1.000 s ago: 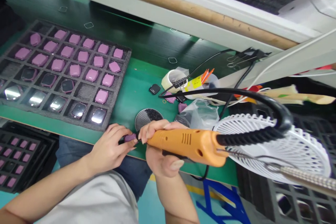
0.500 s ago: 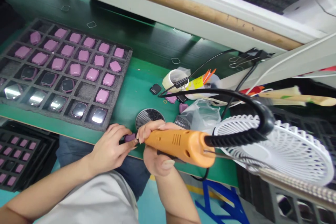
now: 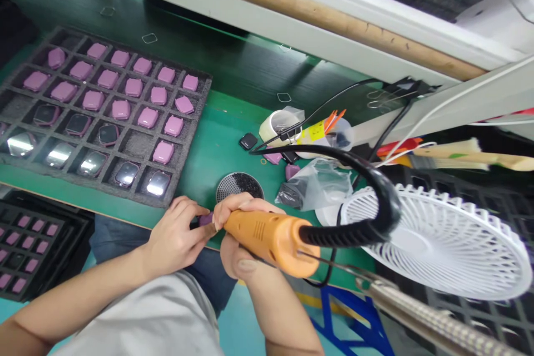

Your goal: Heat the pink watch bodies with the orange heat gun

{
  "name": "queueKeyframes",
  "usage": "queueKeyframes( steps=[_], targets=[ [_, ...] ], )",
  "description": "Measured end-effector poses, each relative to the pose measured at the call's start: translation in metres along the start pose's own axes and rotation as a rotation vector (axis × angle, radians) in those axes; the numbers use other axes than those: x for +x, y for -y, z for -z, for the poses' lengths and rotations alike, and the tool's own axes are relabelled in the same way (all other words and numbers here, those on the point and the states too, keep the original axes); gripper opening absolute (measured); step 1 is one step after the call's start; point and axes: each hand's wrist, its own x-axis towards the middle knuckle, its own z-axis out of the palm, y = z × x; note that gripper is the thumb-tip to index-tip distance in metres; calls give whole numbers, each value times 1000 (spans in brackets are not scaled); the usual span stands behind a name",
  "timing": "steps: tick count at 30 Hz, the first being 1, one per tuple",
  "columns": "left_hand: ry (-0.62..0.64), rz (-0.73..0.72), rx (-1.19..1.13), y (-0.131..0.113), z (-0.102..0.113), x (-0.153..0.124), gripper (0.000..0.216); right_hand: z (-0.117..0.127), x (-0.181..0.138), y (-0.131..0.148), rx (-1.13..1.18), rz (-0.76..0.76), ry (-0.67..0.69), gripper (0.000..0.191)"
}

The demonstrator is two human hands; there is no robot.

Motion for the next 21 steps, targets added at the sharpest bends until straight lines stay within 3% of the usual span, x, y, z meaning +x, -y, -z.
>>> queueKeyframes(
  steps=[6,11,14,21],
  targets=[
    [-19,0,8,-1,-1,1,14,3,7,5,-11,17,-9,53],
    [30,8,-9,-2,5,3,27,15,18,6,-34,144,-178,52],
    [88,-14,-91,-1,8,3,28,21,22,0,-35,133,-215,50],
    [83,27,-85,0,5,2,27,22,21,-4,-100,97,-241,57]
  ],
)
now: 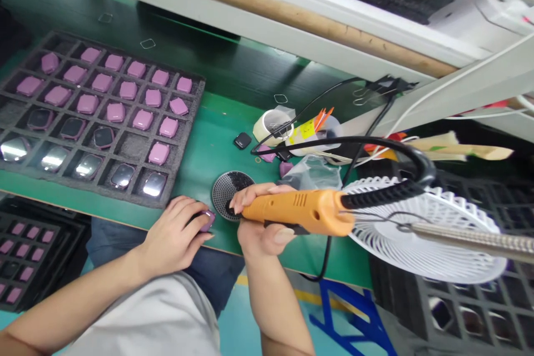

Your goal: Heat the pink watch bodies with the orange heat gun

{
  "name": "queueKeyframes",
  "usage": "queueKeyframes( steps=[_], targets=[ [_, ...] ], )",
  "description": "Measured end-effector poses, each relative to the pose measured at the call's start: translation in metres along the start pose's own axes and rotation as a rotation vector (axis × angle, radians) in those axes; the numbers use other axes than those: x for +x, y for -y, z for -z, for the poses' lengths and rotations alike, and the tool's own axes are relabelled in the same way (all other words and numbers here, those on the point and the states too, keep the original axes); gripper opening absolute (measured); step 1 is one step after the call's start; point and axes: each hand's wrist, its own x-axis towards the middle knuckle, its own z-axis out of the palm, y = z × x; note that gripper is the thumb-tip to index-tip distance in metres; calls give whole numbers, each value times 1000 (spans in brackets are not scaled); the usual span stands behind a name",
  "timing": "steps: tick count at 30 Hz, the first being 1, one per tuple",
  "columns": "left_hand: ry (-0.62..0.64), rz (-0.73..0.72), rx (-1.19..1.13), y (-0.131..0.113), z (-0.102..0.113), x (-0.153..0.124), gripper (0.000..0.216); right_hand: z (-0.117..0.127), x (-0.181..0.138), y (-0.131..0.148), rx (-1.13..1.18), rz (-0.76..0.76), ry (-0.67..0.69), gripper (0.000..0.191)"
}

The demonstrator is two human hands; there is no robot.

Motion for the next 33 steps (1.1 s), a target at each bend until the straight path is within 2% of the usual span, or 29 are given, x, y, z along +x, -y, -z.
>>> queueKeyframes(
  steps=[8,27,33],
  targets=[
    [86,-46,-111,4,15,4,34,1,-3,-1,19,18,12,54],
    [36,-58,-75,5,10,3,25,0,-2,-3,52,23,20,53],
    [4,-77,-46,6,7,2,21,3,-3,4,47,4,71,54]
  ],
)
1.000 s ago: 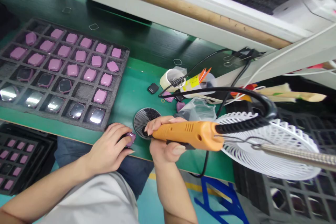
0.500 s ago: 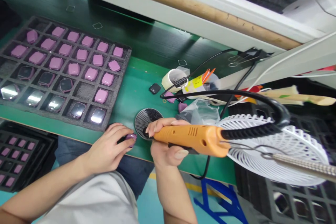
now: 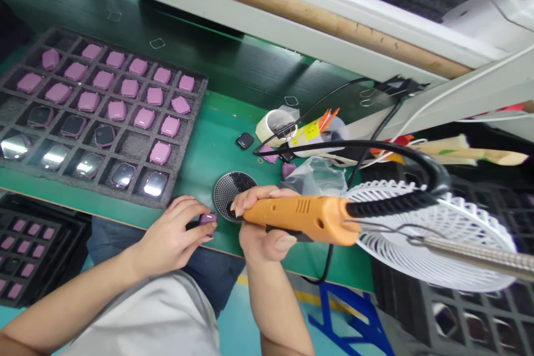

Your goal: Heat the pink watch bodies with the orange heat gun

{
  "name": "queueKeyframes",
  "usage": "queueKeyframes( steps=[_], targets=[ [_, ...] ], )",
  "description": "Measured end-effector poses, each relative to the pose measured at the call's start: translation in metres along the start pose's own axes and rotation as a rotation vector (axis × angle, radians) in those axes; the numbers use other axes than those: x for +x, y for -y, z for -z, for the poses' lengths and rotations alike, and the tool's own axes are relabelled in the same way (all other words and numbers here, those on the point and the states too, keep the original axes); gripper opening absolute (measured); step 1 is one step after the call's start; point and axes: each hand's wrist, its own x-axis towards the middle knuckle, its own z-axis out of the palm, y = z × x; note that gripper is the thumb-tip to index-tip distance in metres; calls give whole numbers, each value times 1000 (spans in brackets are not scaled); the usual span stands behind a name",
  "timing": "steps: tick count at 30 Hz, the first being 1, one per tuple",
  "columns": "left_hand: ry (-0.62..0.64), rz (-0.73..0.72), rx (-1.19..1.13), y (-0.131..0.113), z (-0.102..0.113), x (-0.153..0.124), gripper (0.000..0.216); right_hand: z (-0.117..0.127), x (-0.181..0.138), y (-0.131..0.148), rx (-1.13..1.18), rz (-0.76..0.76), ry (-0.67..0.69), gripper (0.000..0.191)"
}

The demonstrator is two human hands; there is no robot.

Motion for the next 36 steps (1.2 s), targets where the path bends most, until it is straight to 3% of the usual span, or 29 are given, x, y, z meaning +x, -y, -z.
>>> queueKeyframes(
  steps=[8,36],
  targets=[
    [-15,-5,47,0,-2,0,19,-10,-8,27,16,-22,71,51],
    [-31,14,77,-1,-5,-1,20,-22,-22,13,81,-124,157,56]
  ],
)
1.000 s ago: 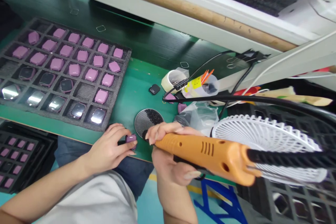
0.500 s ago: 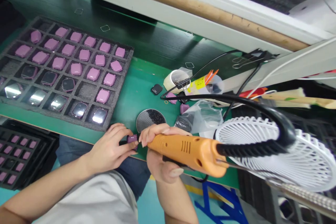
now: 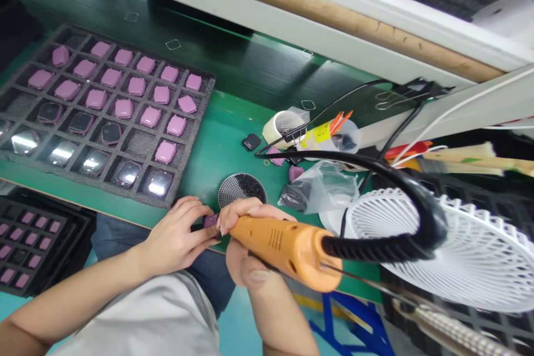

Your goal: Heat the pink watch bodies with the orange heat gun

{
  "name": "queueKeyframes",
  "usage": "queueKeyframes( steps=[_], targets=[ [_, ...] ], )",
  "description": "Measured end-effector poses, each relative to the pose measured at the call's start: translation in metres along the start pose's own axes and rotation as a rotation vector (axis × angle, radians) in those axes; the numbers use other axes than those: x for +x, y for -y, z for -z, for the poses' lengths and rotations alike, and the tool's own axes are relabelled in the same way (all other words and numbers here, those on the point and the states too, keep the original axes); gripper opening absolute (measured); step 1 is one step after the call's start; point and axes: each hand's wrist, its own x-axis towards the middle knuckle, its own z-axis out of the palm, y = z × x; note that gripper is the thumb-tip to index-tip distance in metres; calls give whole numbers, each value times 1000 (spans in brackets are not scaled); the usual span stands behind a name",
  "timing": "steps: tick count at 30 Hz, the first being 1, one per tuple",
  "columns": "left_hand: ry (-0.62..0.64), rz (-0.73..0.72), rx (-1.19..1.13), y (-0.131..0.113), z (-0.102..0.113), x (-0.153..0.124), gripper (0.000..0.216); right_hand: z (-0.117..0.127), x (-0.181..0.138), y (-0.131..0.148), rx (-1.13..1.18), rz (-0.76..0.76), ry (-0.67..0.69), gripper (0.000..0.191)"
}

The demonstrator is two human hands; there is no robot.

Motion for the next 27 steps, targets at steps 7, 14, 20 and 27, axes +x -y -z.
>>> queueKeyframes(
  steps=[7,14,20,27],
  targets=[
    [3,18,-10,-2,0,0,18,6,-4,-9,4,-7,17,60],
    [52,14,-17,3,1,-1,20,11,9,-12,-6,22,10,58],
    [17,122,-261,-8,19,-5,23,23,20,1,17,146,-22,54],
    [-203,368,-262,30,114,18,36,24,23,1,39,166,-39,62]
  ],
)
